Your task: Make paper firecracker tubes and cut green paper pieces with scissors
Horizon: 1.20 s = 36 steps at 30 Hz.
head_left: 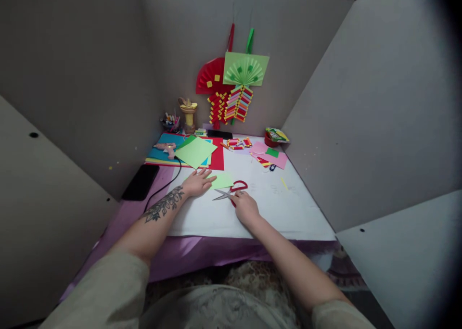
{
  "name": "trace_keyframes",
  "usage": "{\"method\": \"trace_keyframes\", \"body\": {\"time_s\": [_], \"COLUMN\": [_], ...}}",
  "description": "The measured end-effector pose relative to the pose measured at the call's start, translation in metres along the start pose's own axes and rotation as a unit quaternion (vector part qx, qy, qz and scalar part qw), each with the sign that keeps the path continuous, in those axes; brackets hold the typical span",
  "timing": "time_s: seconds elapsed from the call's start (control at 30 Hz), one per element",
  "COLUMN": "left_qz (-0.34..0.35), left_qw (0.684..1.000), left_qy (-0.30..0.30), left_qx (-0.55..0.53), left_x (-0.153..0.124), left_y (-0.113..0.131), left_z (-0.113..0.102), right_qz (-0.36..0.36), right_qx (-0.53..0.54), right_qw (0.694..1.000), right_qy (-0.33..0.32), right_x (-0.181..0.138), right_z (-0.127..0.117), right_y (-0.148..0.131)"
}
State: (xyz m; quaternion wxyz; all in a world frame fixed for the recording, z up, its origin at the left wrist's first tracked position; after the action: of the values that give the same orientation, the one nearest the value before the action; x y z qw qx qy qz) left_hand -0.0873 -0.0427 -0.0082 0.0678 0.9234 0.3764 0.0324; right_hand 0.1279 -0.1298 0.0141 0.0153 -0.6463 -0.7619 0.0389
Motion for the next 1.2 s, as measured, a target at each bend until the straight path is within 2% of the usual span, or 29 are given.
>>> {"method": "trace_keyframes", "body": {"time_s": [0.2,0.33,0.47,0.6,0.77,1.03,1.2], "left_qz": [0.007,0.002,0.030,0.056,0.043,0.025,0.024], "left_qw": [1.000,0.999,0.997,0.997,0.998,0.997,0.996], "left_qy": [0.003,-0.031,-0.066,-0.044,-0.013,-0.079,-0.079], "left_qx": [0.004,-0.010,-0.012,0.029,0.036,-0.005,-0.014], "left_x": [0.001,0.004,0.003,-0.005,-0.012,-0.005,-0.005], "left_y": [-0.002,-0.009,-0.017,-0.021,-0.020,-0.026,-0.025], "left_z": [0.003,0.005,-0.003,-0.014,-0.017,-0.015,-0.016], "right_qz": [0.008,0.012,0.005,0.003,0.004,-0.015,-0.021], "right_qx": [0.001,0.001,0.002,0.001,0.013,0.019,0.021], "right_qw": [1.000,0.999,1.000,0.999,1.000,0.999,0.999], "right_qy": [-0.022,-0.031,-0.023,-0.032,-0.028,-0.023,-0.036], "right_x": [-0.001,-0.005,-0.007,-0.006,-0.003,0.002,-0.003], "right_z": [0.000,0.000,-0.002,-0.001,0.000,0.000,0.001], "right_y": [-0.016,-0.018,-0.017,-0.017,-0.018,-0.029,-0.030]}}
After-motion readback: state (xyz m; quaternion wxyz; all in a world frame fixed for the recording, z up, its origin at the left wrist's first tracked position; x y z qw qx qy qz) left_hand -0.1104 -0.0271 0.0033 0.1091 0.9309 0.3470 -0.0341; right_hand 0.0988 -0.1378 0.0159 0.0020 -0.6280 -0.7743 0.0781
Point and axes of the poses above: each hand's wrist, its own x-axis towards the middle knuckle, its own z-axis out of the palm, y = z × x, the point moved 2 cm from there along x, towards the middle knuckle, and after that the axes turned 12 degrees about z, right-handed, at the moved point
